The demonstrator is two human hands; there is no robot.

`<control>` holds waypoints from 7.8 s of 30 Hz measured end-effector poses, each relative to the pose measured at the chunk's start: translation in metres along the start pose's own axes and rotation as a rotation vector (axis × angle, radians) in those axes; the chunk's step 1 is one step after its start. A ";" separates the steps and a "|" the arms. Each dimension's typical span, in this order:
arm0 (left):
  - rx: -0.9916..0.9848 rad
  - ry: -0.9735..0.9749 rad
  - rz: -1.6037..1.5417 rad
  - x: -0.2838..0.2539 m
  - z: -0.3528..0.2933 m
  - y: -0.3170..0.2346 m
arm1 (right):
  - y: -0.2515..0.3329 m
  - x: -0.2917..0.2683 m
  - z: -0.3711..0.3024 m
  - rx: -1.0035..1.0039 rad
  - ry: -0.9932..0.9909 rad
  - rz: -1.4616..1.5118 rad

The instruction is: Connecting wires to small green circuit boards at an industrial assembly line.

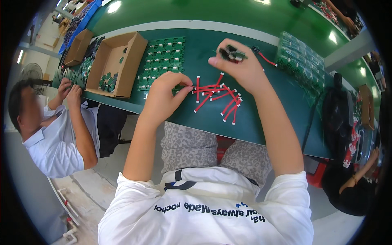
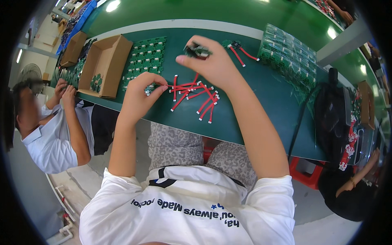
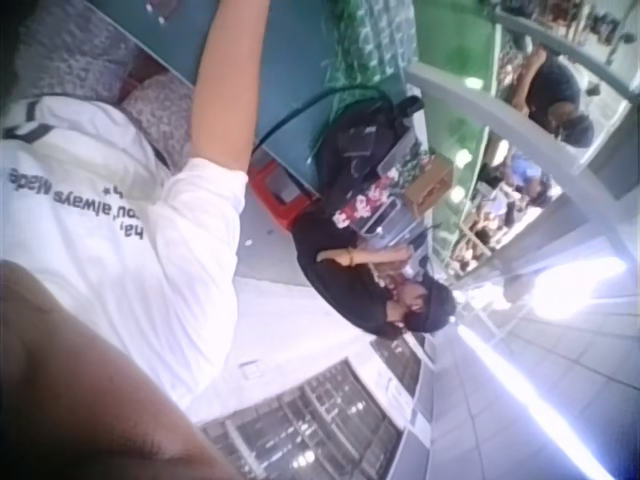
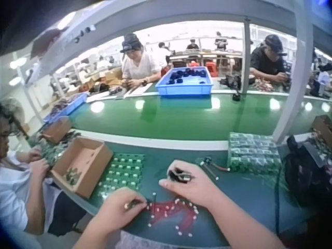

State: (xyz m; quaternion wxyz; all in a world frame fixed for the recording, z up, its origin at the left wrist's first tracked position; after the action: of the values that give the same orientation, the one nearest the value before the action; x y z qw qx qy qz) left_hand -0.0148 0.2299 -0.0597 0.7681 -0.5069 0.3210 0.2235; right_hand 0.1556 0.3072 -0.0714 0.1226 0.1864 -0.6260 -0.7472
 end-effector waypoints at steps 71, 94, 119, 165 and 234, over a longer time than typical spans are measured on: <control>-0.222 -0.150 -1.219 0.066 0.110 0.026 | -0.032 -0.030 0.006 0.194 -0.307 0.462; -0.224 -0.123 -1.052 0.065 0.110 0.027 | -0.013 -0.036 0.004 -0.031 -0.395 -0.216; 0.013 0.010 -0.844 0.058 0.113 0.017 | -0.021 -0.034 0.005 0.157 -0.388 0.200; 0.120 -0.280 -0.047 -0.055 0.059 0.018 | -0.016 -0.025 0.001 0.221 -0.187 0.119; -0.117 -0.010 -0.997 0.073 0.139 0.019 | -0.030 -0.061 0.008 0.072 -0.481 0.108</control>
State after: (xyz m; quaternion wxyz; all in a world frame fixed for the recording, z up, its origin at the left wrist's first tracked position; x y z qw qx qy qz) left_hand 0.0604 0.3671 -0.0856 0.7534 -0.6397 0.0231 -0.1505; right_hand 0.2089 0.3453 -0.0918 0.0029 -0.0263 -0.6723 -0.7398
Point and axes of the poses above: each hand's wrist, its own z-axis towards the middle knuckle, its own x-axis out of the palm, y = z × x, the point moved 6 cm from there along z, towards the middle knuckle, and after that the axes turned 5 degrees about x, right-handed, at the moved point
